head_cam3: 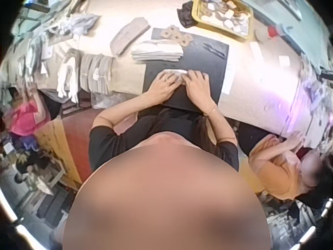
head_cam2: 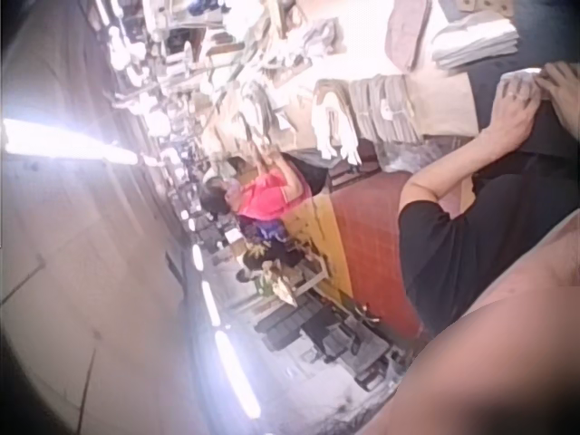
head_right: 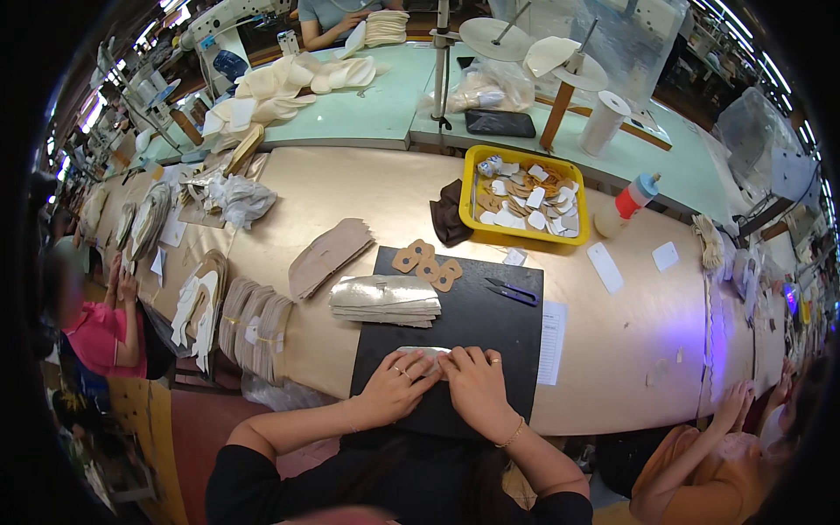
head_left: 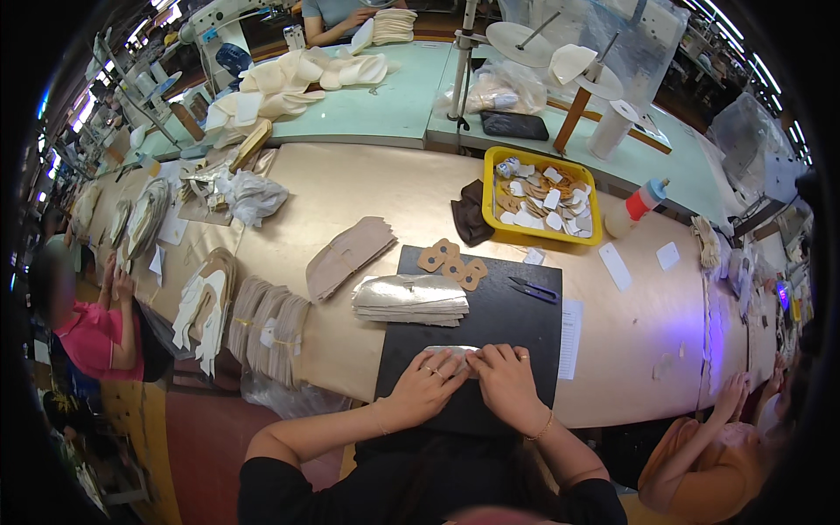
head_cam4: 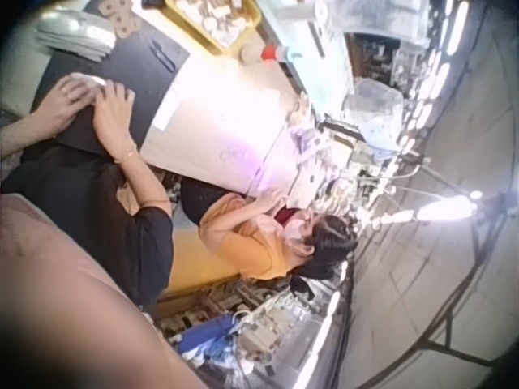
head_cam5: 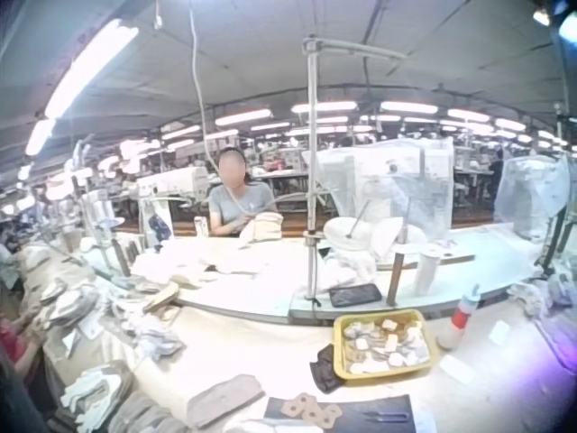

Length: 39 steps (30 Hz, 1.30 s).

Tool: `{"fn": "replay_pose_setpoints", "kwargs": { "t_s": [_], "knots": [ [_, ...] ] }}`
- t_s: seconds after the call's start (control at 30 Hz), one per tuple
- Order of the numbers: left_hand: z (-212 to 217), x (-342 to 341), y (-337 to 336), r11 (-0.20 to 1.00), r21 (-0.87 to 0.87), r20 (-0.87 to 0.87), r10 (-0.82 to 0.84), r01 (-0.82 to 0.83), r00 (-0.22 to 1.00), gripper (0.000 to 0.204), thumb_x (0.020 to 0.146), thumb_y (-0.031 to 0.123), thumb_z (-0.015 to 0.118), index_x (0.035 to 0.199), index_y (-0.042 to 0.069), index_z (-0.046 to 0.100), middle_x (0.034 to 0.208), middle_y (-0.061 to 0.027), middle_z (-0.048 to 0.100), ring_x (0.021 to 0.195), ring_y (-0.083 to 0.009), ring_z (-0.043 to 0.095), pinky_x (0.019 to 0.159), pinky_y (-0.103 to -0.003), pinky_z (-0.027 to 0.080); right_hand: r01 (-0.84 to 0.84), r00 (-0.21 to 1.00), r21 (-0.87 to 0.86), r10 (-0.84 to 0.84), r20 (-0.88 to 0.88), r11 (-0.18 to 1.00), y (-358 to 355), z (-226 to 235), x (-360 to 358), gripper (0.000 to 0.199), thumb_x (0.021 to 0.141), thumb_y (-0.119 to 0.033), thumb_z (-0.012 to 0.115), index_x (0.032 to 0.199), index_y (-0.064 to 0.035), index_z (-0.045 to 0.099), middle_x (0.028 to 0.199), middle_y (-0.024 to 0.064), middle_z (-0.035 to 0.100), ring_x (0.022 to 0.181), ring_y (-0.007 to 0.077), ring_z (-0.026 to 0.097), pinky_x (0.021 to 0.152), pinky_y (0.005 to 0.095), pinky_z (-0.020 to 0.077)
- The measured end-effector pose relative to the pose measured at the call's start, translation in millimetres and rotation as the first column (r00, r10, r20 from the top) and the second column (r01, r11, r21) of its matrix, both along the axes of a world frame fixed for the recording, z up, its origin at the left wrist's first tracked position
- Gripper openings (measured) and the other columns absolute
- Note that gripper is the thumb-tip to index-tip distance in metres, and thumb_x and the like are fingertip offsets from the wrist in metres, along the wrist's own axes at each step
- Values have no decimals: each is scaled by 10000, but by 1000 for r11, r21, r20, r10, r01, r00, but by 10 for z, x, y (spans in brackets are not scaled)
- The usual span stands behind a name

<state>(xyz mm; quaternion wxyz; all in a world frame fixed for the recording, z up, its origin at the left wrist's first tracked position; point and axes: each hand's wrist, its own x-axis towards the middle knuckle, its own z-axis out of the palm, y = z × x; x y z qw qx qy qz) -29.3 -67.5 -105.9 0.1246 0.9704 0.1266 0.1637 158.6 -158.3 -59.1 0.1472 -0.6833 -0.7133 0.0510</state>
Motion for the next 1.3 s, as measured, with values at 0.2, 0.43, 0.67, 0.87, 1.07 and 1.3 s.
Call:
{"fn": "replay_pose_setpoints", "kwargs": {
  "t_s": [0.2, 0.43, 0.67, 0.87, 1.07, 1.3],
  "knots": [
    [89, 98, -39, 996, 80, 16, 43, -44, 999, 431, 785, 124, 684, 1215, 97, 684, 1257, -107, 617, 1242, -298, 563, 1063, -489, 419, 10, 999, -49, -7, 49, 999, 80, 43, -19, 245, 874, -165, 647, 1097, -90, 715, 1036, 26, 618, 1052, 211, 576, 930, 453, 403],
    [83, 58, -39, 998, 64, -32, 15, -13, 999, 460, 822, 117, 640, 1276, 45, 644, 1281, -156, 608, 1254, -338, 547, 1061, -497, 423, 35, 992, -51, -29, 122, 998, -45, 7, -85, 291, 882, -148, 639, 1159, -117, 723, 1135, 37, 621, 1158, 238, 555, 996, 483, 388],
    [146, 140, -125, 988, 145, -93, 59, -45, 994, 442, 816, 115, 639, 1245, 6, 661, 1270, -169, 620, 1250, -343, 562, 1037, -483, 444, 46, 989, -34, -41, 139, 998, 130, -6, -93, 216, 884, -149, 652, 1069, -98, 750, 1100, 41, 628, 1124, 236, 570, 1004, 482, 391],
    [117, 74, -78, 989, 141, -108, 47, -32, 993, 533, 784, 106, 693, 1315, 87, 647, 1312, -145, 617, 1291, -329, 548, 1028, -469, 444, 19, 993, -9, -18, 115, 1000, 27, -21, -42, 322, 874, -157, 696, 1186, -83, 718, 1103, 64, 613, 1085, 259, 568, 957, 473, 417],
    [200, 12, 39, 984, -175, 0, 9, -9, 1000, 484, 834, 86, 698, 1313, 77, 631, 1311, -124, 613, 1255, -309, 574, 1040, -450, 440, 289, 946, -131, -304, -113, 948, -60, -35, -39, 566, 792, -177, 811, 1321, -111, 619, 1097, 77, 582, 1049, 284, 564, 903, 411, 443],
    [408, -2, 114, 923, -355, 235, 238, -144, 942, 451, 853, 18, 684, 1301, 65, 651, 1242, -123, 635, 1183, -314, 605, 1016, -430, 457, 255, 873, -176, -305, -381, 951, -4, 61, 65, 243, 841, -149, 770, 1047, -38, 706, 1002, 116, 598, 942, 305, 615, 834, 399, 497]
  ]
}}
